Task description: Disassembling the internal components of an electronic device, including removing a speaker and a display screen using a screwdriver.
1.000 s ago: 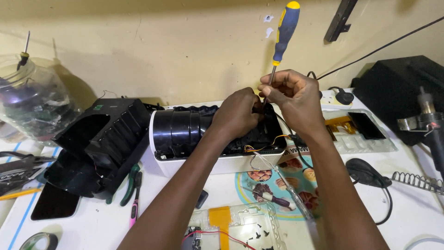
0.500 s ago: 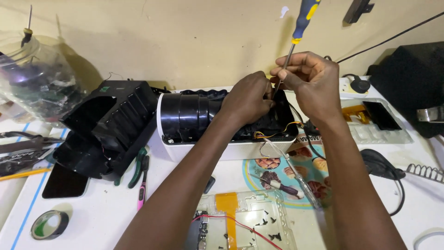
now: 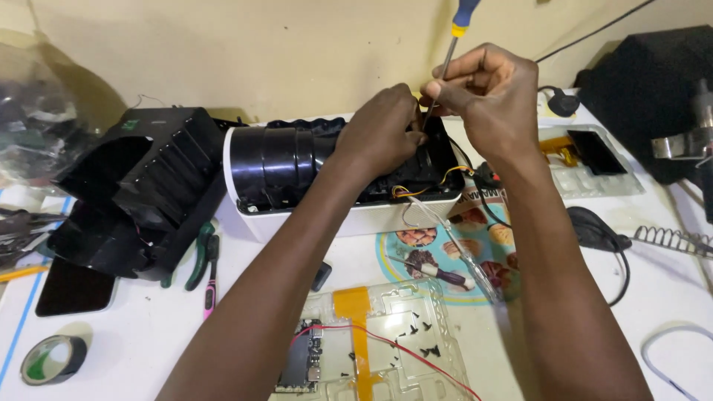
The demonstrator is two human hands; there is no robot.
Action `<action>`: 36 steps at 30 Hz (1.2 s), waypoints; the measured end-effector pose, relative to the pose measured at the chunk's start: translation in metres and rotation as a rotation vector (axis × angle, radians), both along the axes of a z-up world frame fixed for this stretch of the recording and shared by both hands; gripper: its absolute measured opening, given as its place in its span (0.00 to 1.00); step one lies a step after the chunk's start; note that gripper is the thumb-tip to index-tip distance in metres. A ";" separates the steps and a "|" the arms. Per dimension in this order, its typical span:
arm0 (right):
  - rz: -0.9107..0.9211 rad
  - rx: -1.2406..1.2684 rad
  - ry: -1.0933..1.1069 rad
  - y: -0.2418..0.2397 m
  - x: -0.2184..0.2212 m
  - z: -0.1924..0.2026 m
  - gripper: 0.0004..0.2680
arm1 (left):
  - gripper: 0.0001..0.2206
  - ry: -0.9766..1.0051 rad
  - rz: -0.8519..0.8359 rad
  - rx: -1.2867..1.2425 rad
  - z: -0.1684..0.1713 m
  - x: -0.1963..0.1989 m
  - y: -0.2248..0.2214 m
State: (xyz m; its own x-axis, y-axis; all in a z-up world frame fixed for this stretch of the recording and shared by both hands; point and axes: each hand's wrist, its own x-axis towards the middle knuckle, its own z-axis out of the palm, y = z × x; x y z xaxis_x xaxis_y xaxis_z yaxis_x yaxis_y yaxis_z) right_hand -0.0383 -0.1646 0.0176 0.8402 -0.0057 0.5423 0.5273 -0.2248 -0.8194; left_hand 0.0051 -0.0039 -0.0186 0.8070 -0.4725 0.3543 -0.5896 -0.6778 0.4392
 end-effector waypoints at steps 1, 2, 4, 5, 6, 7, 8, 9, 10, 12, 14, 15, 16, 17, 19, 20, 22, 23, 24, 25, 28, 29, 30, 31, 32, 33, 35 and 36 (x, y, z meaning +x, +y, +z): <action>-0.008 -0.004 0.000 0.000 0.002 -0.002 0.06 | 0.10 0.000 -0.008 -0.004 0.002 -0.003 0.000; -0.001 0.015 0.016 0.001 0.004 -0.003 0.06 | 0.10 0.016 -0.002 0.035 0.005 -0.005 -0.001; -0.002 0.033 0.037 0.002 0.004 -0.004 0.06 | 0.09 0.035 -0.005 0.073 0.009 -0.010 -0.001; 0.006 0.038 0.032 0.002 0.003 -0.003 0.05 | 0.09 0.036 -0.001 0.081 0.010 -0.010 -0.001; 0.014 0.042 0.027 0.003 0.003 -0.002 0.05 | 0.08 0.037 0.004 0.089 0.012 -0.011 -0.001; 0.013 0.040 0.026 0.001 0.002 -0.002 0.05 | 0.08 0.036 0.002 0.086 0.009 -0.009 -0.003; 0.010 0.042 0.033 0.001 0.001 -0.002 0.05 | 0.08 0.023 -0.010 0.089 0.007 -0.008 -0.003; 0.019 0.048 0.035 0.004 0.003 -0.001 0.05 | 0.08 0.004 -0.010 0.095 0.006 -0.005 0.001; 0.028 0.048 0.029 0.002 0.002 0.001 0.05 | 0.08 -0.002 -0.001 0.096 0.009 -0.007 -0.003; -0.034 0.006 0.062 0.006 0.000 0.002 0.06 | 0.09 0.007 -0.004 0.120 0.013 -0.013 -0.002; -0.037 0.005 0.062 0.004 0.002 -0.001 0.06 | 0.09 -0.047 -0.015 0.126 0.008 -0.009 -0.005; -0.062 -0.006 0.063 0.005 0.004 -0.003 0.06 | 0.11 -0.100 -0.048 0.124 0.004 -0.007 -0.004; -0.032 0.009 0.061 0.008 0.003 -0.003 0.06 | 0.11 -0.101 -0.019 0.142 0.002 -0.005 -0.003; -0.069 -0.024 0.063 0.009 0.001 -0.001 0.06 | 0.10 -0.132 -0.028 0.140 -0.001 -0.003 -0.004; -0.092 -0.054 0.067 0.009 -0.001 -0.002 0.05 | 0.10 -0.160 -0.023 0.143 -0.006 0.000 -0.005; -0.071 -0.070 0.029 0.008 0.000 -0.004 0.05 | 0.09 -0.152 -0.023 0.127 -0.007 0.001 -0.005; -0.056 -0.088 -0.007 0.005 -0.001 -0.004 0.05 | 0.07 -0.143 -0.028 0.107 -0.007 0.002 -0.007; -0.026 -0.121 -0.005 0.005 -0.003 -0.002 0.03 | 0.09 -0.124 -0.018 0.105 -0.007 0.004 -0.008; 0.003 -0.154 -0.002 0.004 -0.004 -0.001 0.04 | 0.12 -0.104 -0.008 0.103 -0.007 0.005 -0.009; -0.001 -0.156 0.000 0.004 -0.004 0.000 0.04 | 0.12 -0.103 -0.012 0.100 -0.005 0.004 -0.009; 0.015 -0.215 0.008 0.004 -0.007 0.003 0.05 | 0.11 -0.054 -0.003 0.104 -0.005 0.004 -0.007; -0.010 -0.216 0.014 0.006 -0.008 0.004 0.04 | 0.08 -0.079 -0.010 0.100 -0.007 0.005 -0.006; -0.036 -0.218 0.020 0.008 -0.010 0.005 0.04 | 0.05 -0.104 -0.017 0.096 -0.009 0.006 -0.005; -0.039 -0.220 0.019 0.007 -0.007 0.002 0.04 | 0.05 -0.105 -0.020 0.094 -0.006 0.003 -0.005; -0.035 -0.196 0.006 0.007 -0.004 0.000 0.04 | 0.04 -0.071 -0.017 0.082 -0.002 0.000 -0.005; -0.029 -0.170 -0.006 0.007 -0.002 -0.003 0.04 | 0.05 -0.034 -0.013 0.071 0.001 -0.004 -0.003; -0.022 -0.190 -0.019 0.006 -0.002 -0.002 0.05 | 0.06 -0.025 -0.013 0.047 0.005 -0.007 -0.004; -0.014 -0.209 -0.033 0.005 -0.002 -0.002 0.05 | 0.09 -0.017 -0.014 0.023 0.007 -0.008 -0.004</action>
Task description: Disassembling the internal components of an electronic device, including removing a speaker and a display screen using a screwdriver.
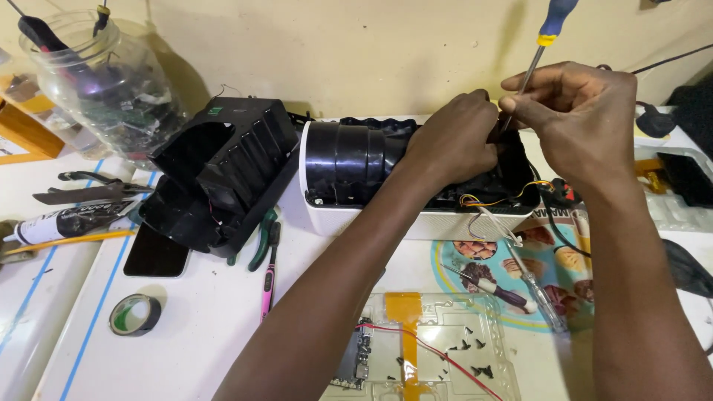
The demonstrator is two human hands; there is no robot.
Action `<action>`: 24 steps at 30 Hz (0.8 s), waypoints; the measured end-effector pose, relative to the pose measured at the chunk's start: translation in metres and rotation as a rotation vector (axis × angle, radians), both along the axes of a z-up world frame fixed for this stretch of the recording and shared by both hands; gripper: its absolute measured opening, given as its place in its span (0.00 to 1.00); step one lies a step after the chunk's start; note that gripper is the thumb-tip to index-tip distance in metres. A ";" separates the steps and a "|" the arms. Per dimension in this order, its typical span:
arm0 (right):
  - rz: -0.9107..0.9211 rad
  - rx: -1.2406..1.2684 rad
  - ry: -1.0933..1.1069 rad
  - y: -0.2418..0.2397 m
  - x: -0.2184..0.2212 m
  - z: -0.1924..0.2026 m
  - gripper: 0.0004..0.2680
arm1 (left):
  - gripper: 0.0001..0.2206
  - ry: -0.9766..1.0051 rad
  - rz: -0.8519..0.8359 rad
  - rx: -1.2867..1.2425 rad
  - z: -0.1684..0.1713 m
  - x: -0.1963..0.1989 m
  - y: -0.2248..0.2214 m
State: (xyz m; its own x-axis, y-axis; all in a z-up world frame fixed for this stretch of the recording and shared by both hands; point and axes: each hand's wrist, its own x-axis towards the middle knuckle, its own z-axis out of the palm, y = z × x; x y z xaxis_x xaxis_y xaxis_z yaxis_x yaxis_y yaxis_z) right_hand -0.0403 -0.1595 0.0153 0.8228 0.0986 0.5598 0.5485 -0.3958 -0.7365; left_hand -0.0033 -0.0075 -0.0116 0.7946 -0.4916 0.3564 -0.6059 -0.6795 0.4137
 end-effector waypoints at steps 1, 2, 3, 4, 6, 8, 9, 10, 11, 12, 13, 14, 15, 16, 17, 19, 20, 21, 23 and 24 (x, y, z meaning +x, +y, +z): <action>0.000 0.000 0.000 0.000 -0.001 0.002 0.05 | 0.09 0.000 0.000 0.000 0.001 0.000 0.000; 0.009 0.016 0.034 0.000 -0.002 0.003 0.06 | 0.07 0.007 0.016 0.010 0.002 -0.001 -0.001; 0.016 0.031 0.067 -0.001 -0.004 0.005 0.07 | 0.05 0.014 0.031 0.018 0.003 -0.001 -0.002; 0.015 0.031 0.067 -0.001 -0.004 0.005 0.07 | 0.05 0.014 0.030 0.018 0.003 -0.001 -0.001; 0.025 0.106 0.069 -0.004 -0.004 0.005 0.08 | 0.03 0.017 0.024 0.016 0.003 -0.002 -0.001; 0.028 0.140 0.065 -0.005 -0.003 0.004 0.07 | 0.06 0.003 0.018 0.001 0.002 -0.001 -0.002; 0.034 0.175 0.062 -0.005 -0.002 0.003 0.06 | 0.09 -0.011 0.015 -0.012 0.001 -0.001 -0.001; 0.033 0.175 0.062 -0.006 -0.003 0.004 0.06 | 0.09 -0.012 0.014 -0.013 -0.001 0.000 -0.001; 0.025 0.140 0.035 -0.006 -0.004 0.005 0.05 | 0.07 -0.018 0.002 -0.031 -0.003 0.001 -0.001; 0.017 0.105 0.008 -0.006 -0.006 0.005 0.05 | 0.06 -0.025 -0.011 -0.050 -0.005 0.002 0.000; 0.017 0.105 0.007 -0.006 -0.005 0.005 0.05 | 0.06 -0.026 -0.012 -0.049 -0.009 0.005 -0.001; 0.011 0.131 0.016 -0.006 -0.004 0.004 0.05 | 0.04 -0.092 -0.022 -0.013 -0.013 0.008 -0.003; 0.003 0.155 0.025 -0.007 -0.003 0.004 0.05 | 0.03 -0.158 -0.034 0.023 -0.017 0.011 -0.004; 0.002 0.155 0.025 -0.008 -0.003 0.004 0.05 | 0.03 -0.158 -0.036 0.022 -0.017 0.010 -0.005; 0.003 0.156 0.022 -0.009 -0.003 0.003 0.05 | 0.03 -0.164 -0.028 0.049 -0.016 0.009 -0.004; 0.006 0.157 0.017 -0.010 -0.004 0.005 0.06 | 0.05 -0.172 -0.020 0.076 -0.016 0.008 -0.004; 0.004 0.171 0.015 -0.010 -0.005 0.006 0.05 | 0.05 -0.161 -0.013 0.046 -0.016 0.008 -0.004; 0.002 0.186 0.013 -0.010 -0.005 0.007 0.05 | 0.06 -0.148 -0.006 0.017 -0.017 0.008 -0.004; 0.007 0.193 -0.034 -0.014 -0.004 0.009 0.04 | 0.05 -0.102 -0.011 -0.140 0.003 -0.006 0.003; 0.012 0.199 -0.081 -0.016 -0.005 0.010 0.04 | 0.05 -0.054 -0.016 -0.297 0.012 -0.013 0.005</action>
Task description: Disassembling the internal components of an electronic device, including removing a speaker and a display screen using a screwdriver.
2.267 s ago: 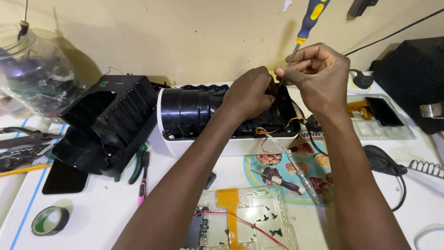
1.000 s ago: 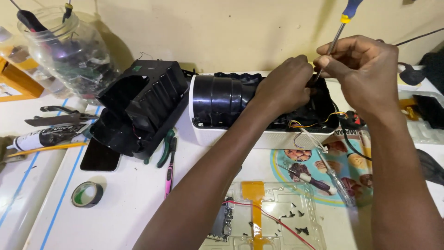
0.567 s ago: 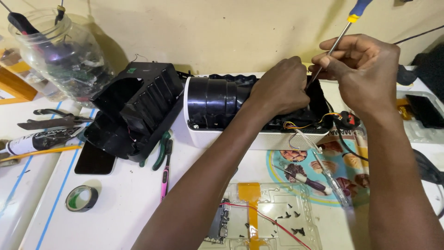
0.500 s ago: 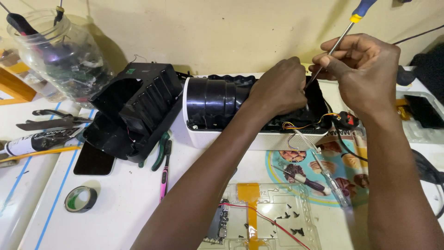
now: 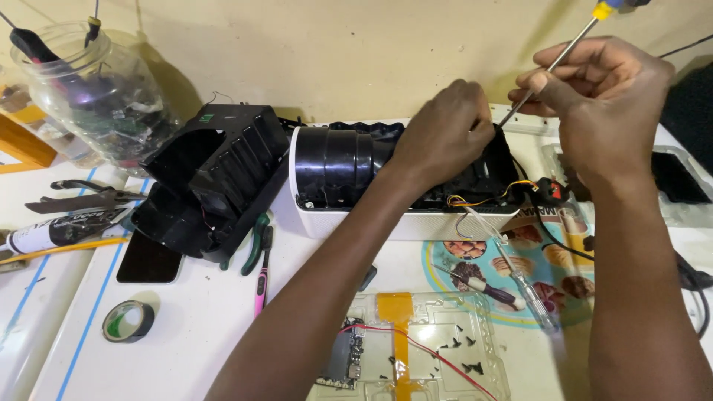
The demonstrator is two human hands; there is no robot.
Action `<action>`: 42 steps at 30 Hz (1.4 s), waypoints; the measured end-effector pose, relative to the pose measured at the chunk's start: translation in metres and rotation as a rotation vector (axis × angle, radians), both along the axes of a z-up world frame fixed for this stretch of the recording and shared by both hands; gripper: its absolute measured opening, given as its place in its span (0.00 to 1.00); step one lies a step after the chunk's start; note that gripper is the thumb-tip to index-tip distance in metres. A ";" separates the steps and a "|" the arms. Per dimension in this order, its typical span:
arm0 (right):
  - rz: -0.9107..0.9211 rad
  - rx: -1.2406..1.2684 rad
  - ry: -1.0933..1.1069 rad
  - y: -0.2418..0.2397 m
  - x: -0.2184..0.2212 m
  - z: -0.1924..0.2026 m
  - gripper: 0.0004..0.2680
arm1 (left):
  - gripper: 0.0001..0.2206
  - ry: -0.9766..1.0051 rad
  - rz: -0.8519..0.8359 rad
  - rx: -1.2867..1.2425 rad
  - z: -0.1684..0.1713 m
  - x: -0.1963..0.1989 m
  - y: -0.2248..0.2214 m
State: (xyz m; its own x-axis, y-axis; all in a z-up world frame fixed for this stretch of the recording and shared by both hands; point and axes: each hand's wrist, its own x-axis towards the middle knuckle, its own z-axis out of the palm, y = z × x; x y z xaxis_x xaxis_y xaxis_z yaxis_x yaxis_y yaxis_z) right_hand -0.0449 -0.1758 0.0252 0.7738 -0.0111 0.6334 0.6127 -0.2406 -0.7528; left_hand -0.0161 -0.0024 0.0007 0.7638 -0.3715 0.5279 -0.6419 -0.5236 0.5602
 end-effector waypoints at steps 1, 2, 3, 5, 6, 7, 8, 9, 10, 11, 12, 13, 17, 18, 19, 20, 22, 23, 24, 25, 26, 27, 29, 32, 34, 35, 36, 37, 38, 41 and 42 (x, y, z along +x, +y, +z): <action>-0.005 -0.006 0.000 -0.004 0.000 0.001 0.04 | 0.05 0.000 -0.005 -0.006 0.004 -0.009 0.003; -0.023 0.018 -0.011 -0.009 0.000 0.002 0.03 | 0.04 -0.091 -0.022 -0.121 0.008 -0.018 0.006; -0.038 0.046 -0.030 -0.011 0.003 0.005 0.02 | 0.06 -0.191 -0.039 -0.232 0.014 -0.024 0.012; -0.060 0.068 -0.045 -0.010 -0.006 0.018 0.01 | 0.06 -0.126 -0.091 -0.203 0.025 -0.060 0.015; -0.080 0.092 -0.052 -0.011 -0.012 0.023 0.04 | 0.05 -0.053 -0.142 -0.171 0.030 -0.078 0.016; -0.091 0.093 -0.050 -0.016 -0.013 0.024 0.04 | 0.05 -0.050 -0.152 -0.170 0.027 -0.100 0.018; -0.074 0.037 -0.106 -0.021 -0.014 0.025 0.05 | 0.06 0.100 -0.284 -0.111 0.024 -0.122 0.020; -0.056 -0.022 -0.168 -0.026 -0.012 0.027 0.05 | 0.07 0.242 -0.415 -0.051 0.022 -0.142 0.022; -0.064 -0.024 -0.172 -0.026 -0.015 0.029 0.05 | 0.07 0.238 -0.424 -0.051 0.010 -0.153 0.028; -0.085 -0.012 -0.155 -0.027 -0.017 0.031 0.05 | 0.07 0.280 -0.478 0.098 0.000 -0.164 0.033; -0.107 0.000 -0.138 -0.027 -0.018 0.034 0.05 | 0.10 0.320 -0.530 0.247 -0.011 -0.175 0.039; -0.113 -0.001 -0.140 -0.027 -0.021 0.036 0.05 | 0.10 0.317 -0.536 0.249 -0.016 -0.178 0.040; -0.105 0.031 -0.142 -0.027 -0.027 0.041 0.04 | 0.07 0.414 -0.517 0.343 -0.031 -0.182 0.045; -0.099 0.052 -0.140 -0.027 -0.026 0.042 0.04 | 0.06 0.392 -0.541 0.351 -0.033 -0.181 0.047; -0.096 0.050 -0.147 -0.027 -0.026 0.043 0.04 | 0.06 0.386 -0.537 0.350 -0.023 -0.178 0.048; -0.107 0.052 -0.137 -0.027 -0.027 0.044 0.04 | 0.10 0.329 -0.522 0.315 -0.014 -0.176 0.048; -0.113 0.057 -0.125 -0.026 -0.028 0.045 0.04 | 0.14 0.277 -0.501 0.282 0.002 -0.166 0.053; -0.112 0.057 -0.127 -0.026 -0.029 0.045 0.05 | 0.14 0.179 -0.447 0.206 0.008 -0.156 0.055; -0.111 0.056 -0.129 -0.027 -0.029 0.045 0.05 | 0.15 0.081 -0.395 0.129 0.015 -0.147 0.056; -0.113 0.056 -0.129 -0.027 -0.029 0.046 0.05 | 0.15 0.080 -0.397 0.129 0.024 -0.134 0.059; -0.124 0.047 -0.127 -0.027 -0.029 0.046 0.05 | 0.10 -0.048 -0.293 0.093 0.032 -0.122 0.061; -0.138 0.036 -0.127 -0.028 -0.029 0.047 0.05 | 0.06 -0.178 -0.192 0.055 0.040 -0.108 0.062; -0.140 0.042 -0.115 -0.025 -0.033 0.049 0.05 | 0.05 -0.171 -0.149 0.050 0.049 -0.089 0.062; -0.150 0.064 -0.088 -0.020 -0.034 0.052 0.05 | 0.06 -0.097 -0.096 0.131 0.048 -0.065 0.053; -0.166 0.070 -0.075 -0.019 -0.035 0.054 0.06 | 0.08 -0.034 -0.093 0.208 0.042 -0.056 0.042; -0.168 0.053 -0.078 -0.018 -0.035 0.054 0.06 | 0.08 0.002 -0.107 0.281 0.038 -0.054 0.037; -0.171 0.036 -0.080 -0.017 -0.036 0.054 0.06 | 0.09 0.038 -0.121 0.353 0.034 -0.052 0.033; -0.174 0.035 -0.081 -0.018 -0.034 0.054 0.06 | 0.09 0.037 -0.124 0.352 0.030 -0.050 0.031; -0.171 0.048 -0.083 -0.019 -0.033 0.054 0.06 | 0.07 0.018 -0.117 0.373 0.026 -0.048 0.028; -0.165 0.057 -0.079 -0.018 -0.033 0.053 0.06 | 0.04 -0.015 -0.093 0.405 0.017 -0.045 0.023; -0.159 0.048 -0.082 -0.017 -0.033 0.053 0.06 | 0.02 -0.038 -0.072 0.411 0.014 -0.044 0.021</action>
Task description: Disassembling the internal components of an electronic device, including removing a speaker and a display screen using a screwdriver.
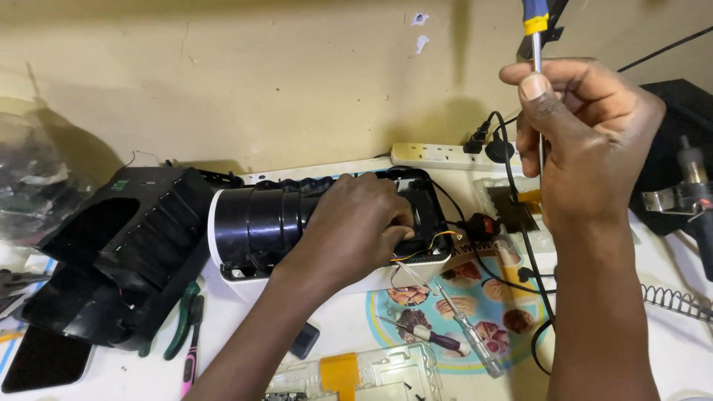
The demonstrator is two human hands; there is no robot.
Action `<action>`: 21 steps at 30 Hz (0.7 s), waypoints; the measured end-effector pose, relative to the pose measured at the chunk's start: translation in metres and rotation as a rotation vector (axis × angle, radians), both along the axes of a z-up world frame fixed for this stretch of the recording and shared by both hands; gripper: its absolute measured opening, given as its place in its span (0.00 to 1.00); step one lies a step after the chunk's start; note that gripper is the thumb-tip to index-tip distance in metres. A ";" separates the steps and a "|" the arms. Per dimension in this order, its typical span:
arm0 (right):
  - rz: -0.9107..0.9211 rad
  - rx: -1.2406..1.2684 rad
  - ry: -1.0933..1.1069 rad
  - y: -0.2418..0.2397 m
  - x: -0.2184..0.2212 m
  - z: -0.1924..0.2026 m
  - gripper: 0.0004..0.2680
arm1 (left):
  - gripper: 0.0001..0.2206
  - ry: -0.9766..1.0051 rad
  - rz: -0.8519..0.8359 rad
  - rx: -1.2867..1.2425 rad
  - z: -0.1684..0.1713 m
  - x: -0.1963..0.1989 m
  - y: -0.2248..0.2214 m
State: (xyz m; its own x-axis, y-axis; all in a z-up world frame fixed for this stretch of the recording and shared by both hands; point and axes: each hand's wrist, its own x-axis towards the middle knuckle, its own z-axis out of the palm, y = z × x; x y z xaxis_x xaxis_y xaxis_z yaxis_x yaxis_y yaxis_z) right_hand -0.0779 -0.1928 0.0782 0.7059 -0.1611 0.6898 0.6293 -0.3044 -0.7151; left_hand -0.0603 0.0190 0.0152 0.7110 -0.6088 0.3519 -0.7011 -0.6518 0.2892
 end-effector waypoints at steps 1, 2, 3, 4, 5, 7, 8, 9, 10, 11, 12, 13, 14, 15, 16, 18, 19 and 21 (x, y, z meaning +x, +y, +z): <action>-0.001 0.000 0.001 0.000 0.000 0.000 0.06 | 0.02 0.001 -0.001 0.000 -0.003 0.000 -0.001; 0.000 0.003 0.010 0.001 0.001 0.000 0.06 | 0.03 -0.082 -0.027 0.004 -0.007 -0.001 -0.002; 0.001 0.006 0.018 0.001 0.000 0.000 0.06 | 0.05 -0.166 -0.053 0.008 -0.010 -0.002 -0.003; 0.000 0.006 0.018 0.000 0.001 0.000 0.06 | 0.05 -0.166 -0.054 0.008 -0.010 -0.002 -0.002; -0.002 0.002 0.009 -0.001 0.001 -0.001 0.06 | 0.04 -0.173 -0.055 -0.036 -0.011 -0.003 -0.001; -0.004 -0.001 0.001 -0.003 0.002 -0.002 0.06 | 0.05 -0.179 -0.056 -0.080 -0.012 -0.004 -0.001; 0.001 0.002 -0.008 -0.004 0.003 -0.003 0.06 | 0.05 -0.186 -0.052 -0.082 -0.012 -0.005 -0.002; 0.005 0.006 -0.019 -0.004 0.004 -0.003 0.06 | 0.05 -0.194 -0.048 -0.084 -0.012 -0.005 -0.002; 0.006 0.007 -0.019 -0.005 0.004 -0.003 0.06 | 0.05 -0.194 -0.048 -0.083 -0.012 -0.006 -0.002; 0.010 0.019 -0.011 -0.005 0.004 -0.003 0.06 | 0.04 -0.175 -0.035 -0.078 -0.012 -0.007 -0.002; 0.014 0.031 -0.003 -0.006 0.004 -0.003 0.07 | 0.05 -0.157 -0.023 -0.073 -0.012 -0.008 -0.002; 0.013 0.032 -0.003 -0.005 0.004 -0.002 0.07 | 0.05 -0.157 -0.024 -0.072 -0.012 -0.009 -0.002; 0.005 0.009 -0.012 -0.005 0.003 -0.002 0.06 | 0.04 -0.161 -0.021 -0.074 -0.012 -0.009 -0.002; -0.004 -0.014 -0.020 -0.004 0.002 -0.002 0.06 | 0.04 -0.165 -0.018 -0.077 -0.012 -0.010 -0.002; -0.005 -0.014 -0.019 -0.005 0.003 -0.002 0.06 | 0.04 -0.163 -0.020 -0.077 -0.011 -0.010 -0.001; 0.005 0.030 0.046 -0.005 0.005 -0.002 0.05 | 0.03 -0.142 -0.033 -0.201 -0.009 -0.010 0.000; 0.005 0.029 0.046 -0.004 0.006 -0.004 0.05 | 0.03 -0.142 -0.033 -0.201 -0.010 -0.010 -0.001; 0.002 0.015 0.124 -0.001 0.009 -0.006 0.04 | 0.05 -0.120 -0.012 -0.116 -0.010 -0.011 -0.001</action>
State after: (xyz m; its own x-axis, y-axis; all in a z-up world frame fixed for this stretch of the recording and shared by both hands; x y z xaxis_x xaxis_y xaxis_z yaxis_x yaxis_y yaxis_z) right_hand -0.0688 -0.1938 0.0717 0.7856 -0.1693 0.5951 0.5366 -0.2922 -0.7916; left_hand -0.0715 0.0183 0.0050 0.6528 -0.5671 0.5023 -0.7425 -0.6104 0.2759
